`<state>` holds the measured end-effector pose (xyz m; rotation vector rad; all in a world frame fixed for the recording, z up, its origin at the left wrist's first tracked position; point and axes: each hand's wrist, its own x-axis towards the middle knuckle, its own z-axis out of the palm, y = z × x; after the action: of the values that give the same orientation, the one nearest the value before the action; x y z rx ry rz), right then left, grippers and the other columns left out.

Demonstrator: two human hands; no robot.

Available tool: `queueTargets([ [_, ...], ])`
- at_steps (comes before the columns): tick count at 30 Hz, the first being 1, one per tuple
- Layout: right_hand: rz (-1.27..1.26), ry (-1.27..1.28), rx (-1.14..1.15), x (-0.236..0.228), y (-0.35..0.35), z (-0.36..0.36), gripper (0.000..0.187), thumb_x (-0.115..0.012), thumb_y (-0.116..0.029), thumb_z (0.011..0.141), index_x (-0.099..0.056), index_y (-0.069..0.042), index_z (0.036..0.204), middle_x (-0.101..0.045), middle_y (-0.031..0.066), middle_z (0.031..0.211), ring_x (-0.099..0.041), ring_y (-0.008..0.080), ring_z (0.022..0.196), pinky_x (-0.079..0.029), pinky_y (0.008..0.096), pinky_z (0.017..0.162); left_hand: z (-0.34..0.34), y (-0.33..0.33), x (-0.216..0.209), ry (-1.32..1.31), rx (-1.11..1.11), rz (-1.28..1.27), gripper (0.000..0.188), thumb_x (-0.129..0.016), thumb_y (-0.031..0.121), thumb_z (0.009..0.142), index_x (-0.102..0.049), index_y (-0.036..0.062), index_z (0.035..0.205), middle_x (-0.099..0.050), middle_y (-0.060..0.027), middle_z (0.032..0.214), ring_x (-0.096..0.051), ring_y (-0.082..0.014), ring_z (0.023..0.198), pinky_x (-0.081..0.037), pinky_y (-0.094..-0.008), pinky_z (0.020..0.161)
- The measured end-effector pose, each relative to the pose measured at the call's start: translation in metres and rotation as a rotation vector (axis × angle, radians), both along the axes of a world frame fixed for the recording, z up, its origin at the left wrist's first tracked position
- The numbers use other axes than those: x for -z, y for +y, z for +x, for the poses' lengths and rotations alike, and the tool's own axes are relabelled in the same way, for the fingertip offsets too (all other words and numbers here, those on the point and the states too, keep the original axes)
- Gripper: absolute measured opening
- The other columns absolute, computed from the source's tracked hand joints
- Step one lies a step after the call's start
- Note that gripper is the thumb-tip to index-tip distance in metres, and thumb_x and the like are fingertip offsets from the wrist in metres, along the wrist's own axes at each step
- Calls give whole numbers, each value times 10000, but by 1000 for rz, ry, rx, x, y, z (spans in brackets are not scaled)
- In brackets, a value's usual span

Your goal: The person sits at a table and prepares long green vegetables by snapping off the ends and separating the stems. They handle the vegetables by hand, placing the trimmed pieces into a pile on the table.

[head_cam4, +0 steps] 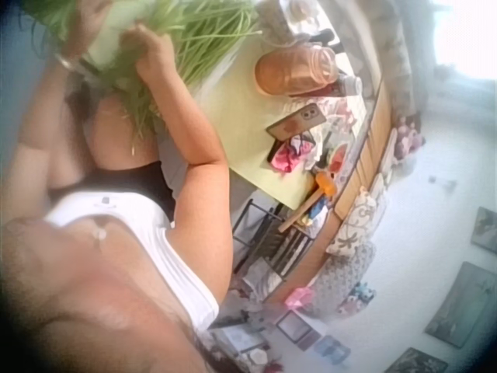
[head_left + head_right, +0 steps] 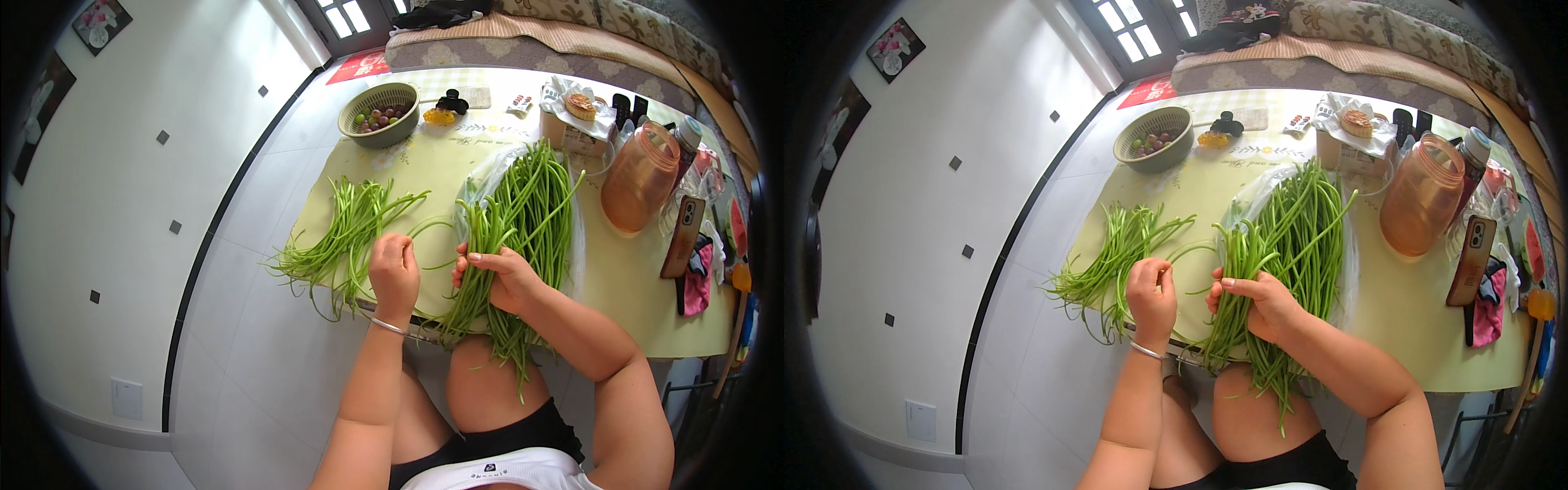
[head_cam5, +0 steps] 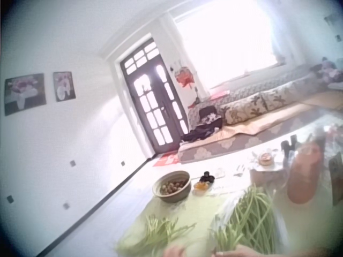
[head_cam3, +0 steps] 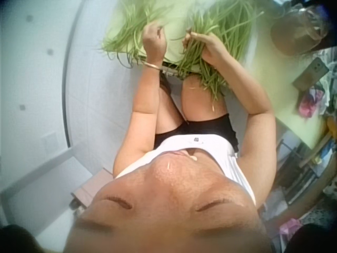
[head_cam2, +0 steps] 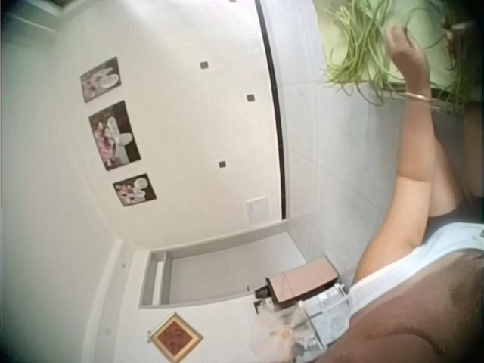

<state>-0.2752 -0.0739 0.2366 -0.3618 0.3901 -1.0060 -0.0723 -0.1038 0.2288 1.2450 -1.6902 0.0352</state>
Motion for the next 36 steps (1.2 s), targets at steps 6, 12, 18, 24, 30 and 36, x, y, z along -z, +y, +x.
queueTargets([
  [6, -5, -28, -12, -3, 0, -1, 246, -625, -45, 899, -552, 21, 1125, -659, 131, 959, -648, 279, 911, -535, 414, 835, 3, 10, -18, 41, -55, -30, 106, -651, -67, 814, -637, 11, 885, -630, -104, 895, -617, -242, 780, -523, -329, 662],
  [12, 2, 31, 23, 1, -1, 1, 246, -632, -76, 908, -586, 1, 1138, -658, 133, 1077, -639, 256, 1007, -531, 411, 868, -23, 34, -33, 0, 64, -17, 126, -643, -69, 800, -643, 16, 892, -641, -115, 922, -626, -269, 820, -526, -359, 699],
  [18, -37, 90, 56, -3, 2, 4, 194, -629, -145, 936, -622, -14, 1079, -657, 125, 1122, -618, 242, 1067, -526, 407, 879, -53, 62, -34, -201, 251, -13, 166, -696, -37, 767, -656, 7, 922, -660, -132, 961, -655, -301, 845, -534, -382, 740],
  [24, 49, 32, 56, -1, 3, 1, 160, -614, -167, 953, -618, -22, 1020, -675, 133, 1031, -649, 278, 956, -526, 431, 873, -24, 34, -28, 25, 237, 20, 175, -709, 67, 813, -659, 8, 971, -666, -138, 1010, -639, -325, 907, -516, -393, 815],
  [30, 18, -18, 18, -6, 4, 6, 159, -616, -160, 952, -589, -25, 1031, -668, 115, 918, -659, 293, 912, -540, 410, 821, 58, -23, 16, -290, -383, -36, 280, -685, 103, 809, -653, 16, 1073, -641, -120, 1120, -543, -331, 1110, -434, -460, 953],
  [36, 8, -22, 11, 3, 0, 1, 173, -609, -156, 954, -576, -25, 1062, -661, 108, 907, -657, 289, 906, -539, 407, 801, 77, -32, 24, -412, -571, 121, 192, -726, 83, 741, -685, 56, 927, -640, -84, 1004, -558, -287, 1011, -446, -434, 871],
])
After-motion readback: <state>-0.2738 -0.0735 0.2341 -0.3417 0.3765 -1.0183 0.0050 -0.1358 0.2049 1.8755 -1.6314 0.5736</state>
